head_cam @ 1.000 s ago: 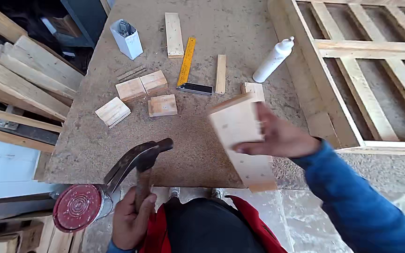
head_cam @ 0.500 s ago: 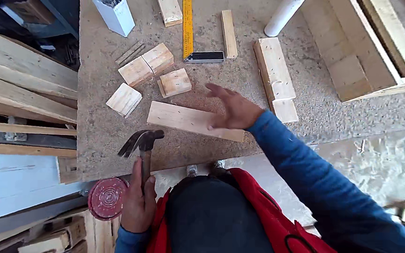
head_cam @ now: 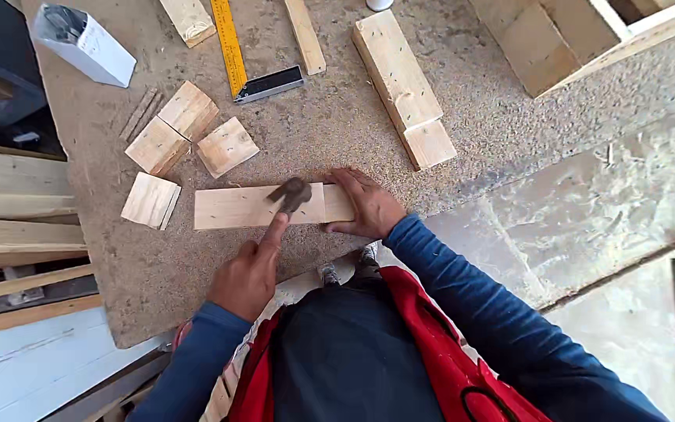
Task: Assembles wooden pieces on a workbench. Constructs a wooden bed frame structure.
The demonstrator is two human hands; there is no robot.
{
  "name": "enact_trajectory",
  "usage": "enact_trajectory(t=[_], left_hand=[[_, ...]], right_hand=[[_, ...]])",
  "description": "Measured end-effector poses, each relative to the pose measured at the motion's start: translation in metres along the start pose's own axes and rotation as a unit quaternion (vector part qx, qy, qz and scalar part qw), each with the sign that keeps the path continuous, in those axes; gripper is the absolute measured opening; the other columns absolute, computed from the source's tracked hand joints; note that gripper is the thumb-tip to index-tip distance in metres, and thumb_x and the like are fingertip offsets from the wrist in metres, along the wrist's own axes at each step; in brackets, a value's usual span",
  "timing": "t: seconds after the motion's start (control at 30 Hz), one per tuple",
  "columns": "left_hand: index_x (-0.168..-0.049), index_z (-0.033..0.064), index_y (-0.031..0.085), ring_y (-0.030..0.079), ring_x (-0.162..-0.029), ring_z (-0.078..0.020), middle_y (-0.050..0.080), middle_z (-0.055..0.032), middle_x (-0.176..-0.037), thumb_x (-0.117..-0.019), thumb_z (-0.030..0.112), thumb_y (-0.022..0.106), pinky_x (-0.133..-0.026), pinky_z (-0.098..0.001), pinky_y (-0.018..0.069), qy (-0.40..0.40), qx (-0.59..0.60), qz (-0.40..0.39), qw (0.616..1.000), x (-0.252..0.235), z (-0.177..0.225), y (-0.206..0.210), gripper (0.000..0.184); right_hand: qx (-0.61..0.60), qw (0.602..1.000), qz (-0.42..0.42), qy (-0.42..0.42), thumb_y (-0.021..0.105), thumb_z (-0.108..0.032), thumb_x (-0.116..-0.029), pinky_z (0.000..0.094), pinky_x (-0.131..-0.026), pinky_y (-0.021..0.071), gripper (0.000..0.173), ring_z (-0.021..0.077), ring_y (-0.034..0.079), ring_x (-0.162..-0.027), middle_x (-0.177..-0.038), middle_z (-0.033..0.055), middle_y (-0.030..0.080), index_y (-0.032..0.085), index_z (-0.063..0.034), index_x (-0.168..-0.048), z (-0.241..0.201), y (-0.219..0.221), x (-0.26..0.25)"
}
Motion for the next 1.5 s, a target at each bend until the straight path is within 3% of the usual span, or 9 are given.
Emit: enact_trajectory(t=[0.1, 0.23, 0.3, 0.53, 0.77, 0.93, 1.17, 1.33, 1.5], left_hand=[[-0.162, 0.0281, 0.034, 0.07, -0.065, -0.0295, 0.074, -0.0145, -0.097, -0.1067, 0.028, 0.045, -0.057, -0.0564, 0.0587, -0.025, -0.012, -0.109, 0.994, -0.023, 0.0, -0.01, 0.056], [-0.161, 0.0172, 0.031, 0.066, -0.068, -0.0164, 0.069, -0.0061, -0.098, -0.1079, 0.03, 0.047, -0.057, -0.0393, 0.0596, -0.042, 0.114, 0.076, 0.99, -0.031, 0.027, -0.101, 0.057], [-0.136, 0.0159, 0.044, 0.063, -0.061, -0.013, 0.066, 0.0025, -0.086, -0.1073, 0.036, 0.048, -0.051, -0.0337, 0.0563, -0.046, 0.181, 0.18, 0.966, -0.023, 0.036, -0.112, 0.035], [-0.159, 0.0285, 0.039, 0.068, -0.061, -0.027, 0.073, -0.0122, -0.09, -0.1057, 0.027, 0.047, -0.054, -0.0521, 0.0578, -0.038, -0.03, -0.129, 0.991, 0.005, 0.006, -0.012, 0.054], [-0.146, 0.0152, 0.032, 0.063, -0.064, -0.0131, 0.064, 0.0021, -0.086, -0.1081, 0.036, 0.046, -0.054, -0.0335, 0.0572, -0.097, 0.131, 0.199, 0.966, 0.023, 0.011, -0.116, 0.045], [-0.162, 0.027, 0.034, 0.067, -0.059, -0.0294, 0.072, -0.0143, -0.085, -0.1059, 0.027, 0.046, -0.054, -0.0559, 0.0567, -0.088, -0.042, -0.091, 0.991, 0.027, -0.034, -0.02, 0.057], [-0.165, 0.0148, 0.006, 0.063, -0.064, -0.015, 0.065, -0.0045, -0.09, -0.1098, 0.032, 0.04, -0.056, -0.0373, 0.0585, -0.09, 0.074, 0.182, 0.976, 0.009, -0.031, -0.109, 0.067], [-0.162, 0.0277, 0.033, 0.067, -0.058, -0.0312, 0.072, -0.0163, -0.082, -0.1065, 0.03, 0.048, -0.056, -0.0592, 0.0561, -0.119, -0.027, -0.066, 0.99, 0.007, -0.078, -0.04, 0.058], [-0.165, 0.0234, 0.016, 0.064, -0.061, -0.0164, 0.066, -0.0048, -0.089, -0.1094, 0.03, 0.043, -0.051, -0.0391, 0.0588, -0.125, 0.084, 0.178, 0.972, 0.033, -0.056, -0.125, 0.062]], right_hand=[[-0.008, 1.0, -0.01, 0.021, 0.077, -0.074, -0.0723, 0.0425, -0.123, 0.0365, 0.112, 0.0255, 0.047, -0.144, -0.152, 0.0109, 0.054, 0.043, -0.0049, -0.153, 0.003, -0.002, -0.001], [-0.007, 1.0, -0.011, 0.018, 0.077, -0.073, -0.0727, 0.0426, -0.123, 0.0363, 0.114, 0.026, 0.048, -0.144, -0.151, 0.0112, 0.055, 0.039, -0.0032, -0.155, 0.001, -0.001, 0.0], [-0.005, 1.0, -0.009, 0.019, 0.077, -0.073, -0.0732, 0.0421, -0.123, 0.0363, 0.114, 0.0251, 0.047, -0.145, -0.152, 0.0105, 0.054, 0.039, -0.0038, -0.155, 0.001, -0.002, 0.0], [-0.003, 1.0, 0.009, -0.001, 0.076, -0.073, -0.0743, 0.0457, -0.125, 0.0328, 0.114, 0.0288, 0.048, -0.144, -0.15, 0.0122, 0.056, 0.039, -0.0016, -0.154, 0.001, -0.006, -0.002], [0.024, 1.0, 0.012, -0.008, 0.07, -0.074, -0.08, 0.047, -0.118, 0.0408, 0.105, 0.029, 0.053, -0.138, -0.146, 0.0123, 0.059, 0.042, -0.004, -0.152, -0.006, -0.005, 0.004], [0.024, 0.999, 0.016, -0.017, 0.071, -0.071, -0.0812, 0.0492, -0.118, 0.0417, 0.103, 0.0328, 0.055, -0.136, -0.144, 0.0176, 0.058, 0.042, -0.0014, -0.151, -0.007, -0.004, 0.004], [0.044, 0.998, 0.032, -0.018, 0.072, -0.07, -0.0807, 0.0495, -0.117, 0.0421, 0.103, 0.0332, 0.057, -0.134, -0.143, 0.0159, 0.061, 0.042, -0.0013, -0.151, -0.01, -0.007, 0.003], [0.035, 0.999, 0.032, -0.009, 0.075, -0.069, -0.078, 0.0484, -0.117, 0.0425, 0.104, 0.0313, 0.056, -0.135, -0.142, 0.0148, 0.06, 0.042, -0.0025, -0.15, -0.008, -0.007, 0.002], [0.039, 0.999, 0.031, -0.004, 0.078, -0.067, -0.077, 0.0507, -0.115, 0.0445, 0.104, 0.0333, 0.058, -0.133, -0.141, 0.0163, 0.062, 0.042, -0.0012, -0.15, -0.012, -0.009, 0.003]])
Point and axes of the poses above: each hand's wrist, its own x-axis away from the middle knuckle, its own y-axis out of the palm, z = x × y, the point moved 7 cm from there along -x, towards the middle knuckle
